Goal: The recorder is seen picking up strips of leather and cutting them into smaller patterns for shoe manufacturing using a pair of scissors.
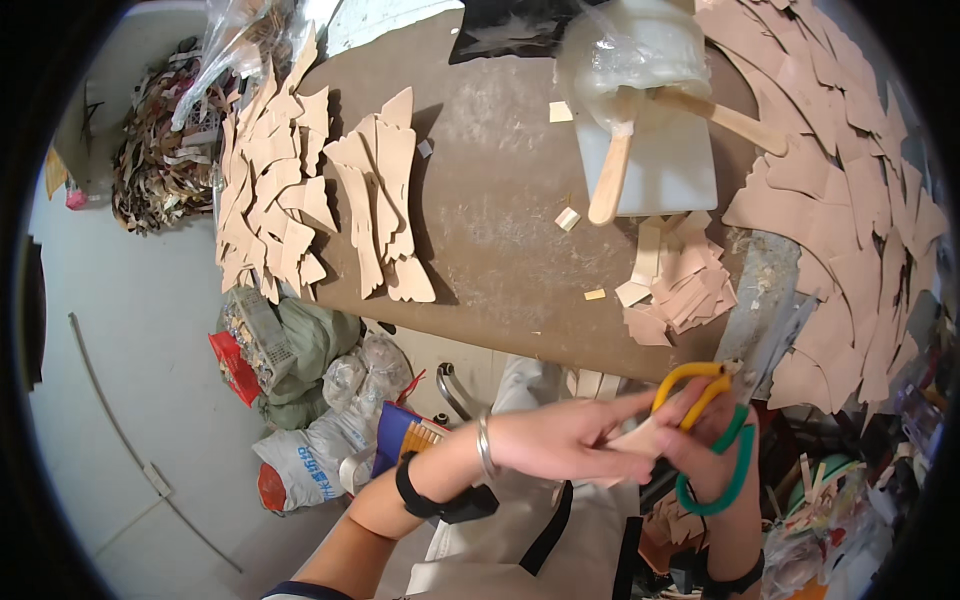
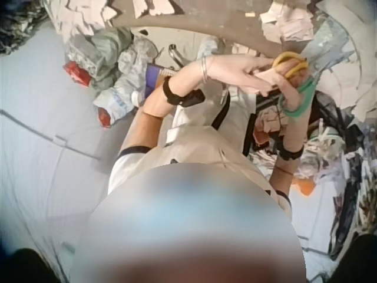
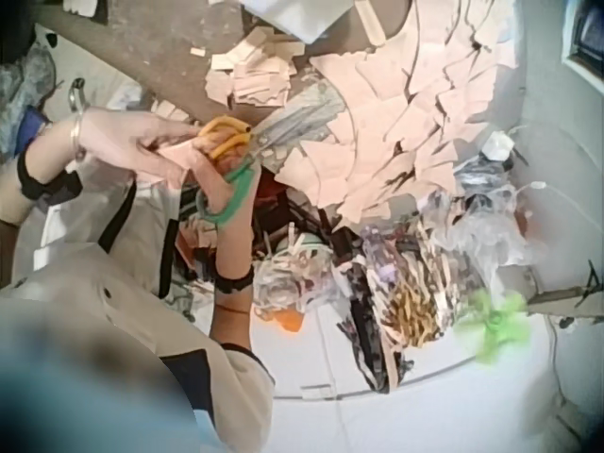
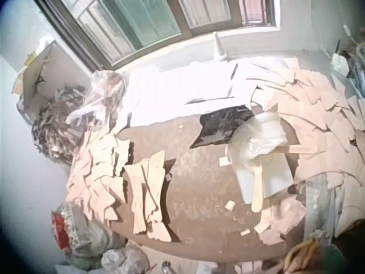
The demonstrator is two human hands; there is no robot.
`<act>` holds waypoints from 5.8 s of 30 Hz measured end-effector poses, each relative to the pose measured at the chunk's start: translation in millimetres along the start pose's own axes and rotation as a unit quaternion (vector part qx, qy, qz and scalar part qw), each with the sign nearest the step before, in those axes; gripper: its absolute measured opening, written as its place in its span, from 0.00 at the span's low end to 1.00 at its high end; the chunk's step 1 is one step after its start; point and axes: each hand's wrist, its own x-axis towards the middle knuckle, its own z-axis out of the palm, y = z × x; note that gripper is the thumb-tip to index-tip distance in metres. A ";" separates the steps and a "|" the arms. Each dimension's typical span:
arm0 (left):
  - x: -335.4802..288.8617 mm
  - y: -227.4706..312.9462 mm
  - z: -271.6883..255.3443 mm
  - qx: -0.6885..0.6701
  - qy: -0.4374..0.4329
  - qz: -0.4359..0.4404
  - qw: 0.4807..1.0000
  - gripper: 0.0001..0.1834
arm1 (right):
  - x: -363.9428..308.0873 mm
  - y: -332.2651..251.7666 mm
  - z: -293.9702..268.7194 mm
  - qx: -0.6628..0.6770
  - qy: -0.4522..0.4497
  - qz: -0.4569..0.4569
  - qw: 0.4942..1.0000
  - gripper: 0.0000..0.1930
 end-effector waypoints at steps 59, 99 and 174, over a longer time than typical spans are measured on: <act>1.8 5.3 -25.5 -0.166 0.007 -0.179 0.970 0.20 | 32.5 -7.6 -9.9 -0.089 0.107 -0.027 0.990 0.18; 35.4 -9.7 -58.1 -0.146 0.082 -0.153 0.974 0.15 | 42.8 41.6 -51.5 -0.401 -0.115 0.064 0.907 0.10; 39.8 28.2 471.0 0.215 -0.445 -0.076 0.866 0.20 | -443.0 113.7 -5.4 0.479 0.602 -0.415 0.486 0.09</act>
